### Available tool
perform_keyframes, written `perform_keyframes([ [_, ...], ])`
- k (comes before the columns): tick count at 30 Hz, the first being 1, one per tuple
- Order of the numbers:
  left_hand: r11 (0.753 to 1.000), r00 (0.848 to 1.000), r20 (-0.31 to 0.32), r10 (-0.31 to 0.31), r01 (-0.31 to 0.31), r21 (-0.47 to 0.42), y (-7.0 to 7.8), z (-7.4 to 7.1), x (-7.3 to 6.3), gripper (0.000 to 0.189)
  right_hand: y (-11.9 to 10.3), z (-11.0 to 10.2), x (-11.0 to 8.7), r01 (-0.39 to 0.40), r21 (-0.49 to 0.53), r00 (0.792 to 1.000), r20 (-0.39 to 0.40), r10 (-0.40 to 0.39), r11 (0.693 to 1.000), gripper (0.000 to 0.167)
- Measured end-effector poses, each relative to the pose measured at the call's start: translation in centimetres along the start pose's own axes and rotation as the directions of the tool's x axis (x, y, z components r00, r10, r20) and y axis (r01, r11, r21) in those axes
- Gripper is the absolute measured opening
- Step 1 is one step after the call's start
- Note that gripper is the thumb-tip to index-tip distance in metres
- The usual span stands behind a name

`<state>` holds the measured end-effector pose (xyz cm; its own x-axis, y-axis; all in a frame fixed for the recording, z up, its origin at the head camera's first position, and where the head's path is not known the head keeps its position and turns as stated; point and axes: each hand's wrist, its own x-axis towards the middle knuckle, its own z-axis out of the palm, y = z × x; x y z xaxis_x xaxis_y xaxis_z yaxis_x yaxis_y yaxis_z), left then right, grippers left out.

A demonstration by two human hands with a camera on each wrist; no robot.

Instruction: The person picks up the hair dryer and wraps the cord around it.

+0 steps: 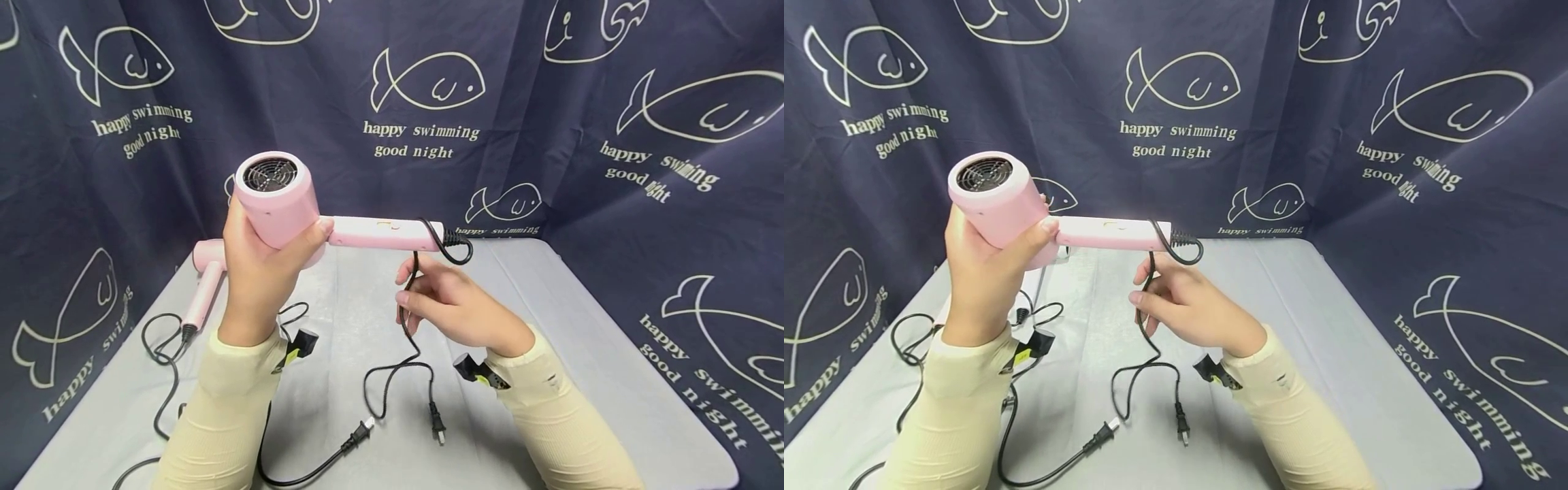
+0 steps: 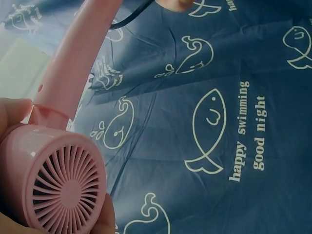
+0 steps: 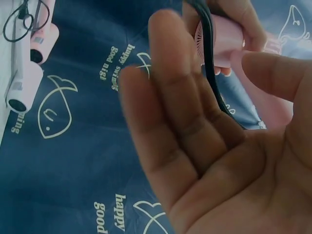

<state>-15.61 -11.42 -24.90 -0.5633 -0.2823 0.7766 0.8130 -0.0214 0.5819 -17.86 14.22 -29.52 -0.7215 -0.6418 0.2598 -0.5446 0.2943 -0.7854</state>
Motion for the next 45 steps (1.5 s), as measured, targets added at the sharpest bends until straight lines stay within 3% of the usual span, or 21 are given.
perform_keyframes([
  [4, 1.000, 1.000, -0.017, 0.000, 0.001, 0.006, -0.1, 0.1, 0.0, 0.062, -0.2, 0.2, -0.1, -0.027, 0.000, 1.000, 0.016, 0.027, 1.000, 0.017],
  [14, 0.999, 0.999, -0.030, 0.031, -0.032, -0.024, -0.9, 0.0, 0.3, 0.063, -0.7, 0.5, -0.5, 0.006, 0.136, 0.999, 0.032, -0.010, 0.991, 0.020],
  [22, 0.998, 0.998, -0.046, 0.051, -0.052, -0.020, -0.9, 0.0, 0.2, 0.063, -1.3, 0.7, -0.6, 0.024, -0.071, 0.999, -0.036, -0.026, 0.997, 0.016],
  [27, 0.997, 0.995, -0.073, 0.069, -0.071, -0.020, -0.8, 0.2, 0.3, 0.062, -1.8, 0.7, -1.0, 0.049, -0.137, 0.997, -0.046, -0.056, 0.989, 0.058],
  [29, 0.997, 0.993, -0.090, 0.080, -0.080, 0.008, -0.8, 0.2, 0.4, 0.062, -1.9, 0.7, -1.1, 0.067, -0.182, 0.996, -0.046, -0.077, 0.981, 0.066],
  [36, 0.989, 0.984, -0.126, 0.123, -0.111, 0.098, -1.4, -0.2, 0.7, 0.059, -2.4, 0.3, -1.6, 0.200, -0.373, 0.971, -0.046, -0.234, 0.906, 0.036],
  [42, 0.993, 0.986, -0.131, 0.105, -0.096, 0.072, -2.0, -0.5, 1.0, 0.061, -2.9, -0.2, -2.1, 0.208, -0.452, 0.948, -0.126, -0.293, 0.867, 0.029],
  [45, 0.987, 0.987, -0.110, 0.117, -0.104, 0.119, -2.2, -0.7, 1.0, 0.060, -3.0, -0.5, -2.2, 0.234, -0.473, 0.929, -0.149, -0.338, 0.850, 0.028],
])
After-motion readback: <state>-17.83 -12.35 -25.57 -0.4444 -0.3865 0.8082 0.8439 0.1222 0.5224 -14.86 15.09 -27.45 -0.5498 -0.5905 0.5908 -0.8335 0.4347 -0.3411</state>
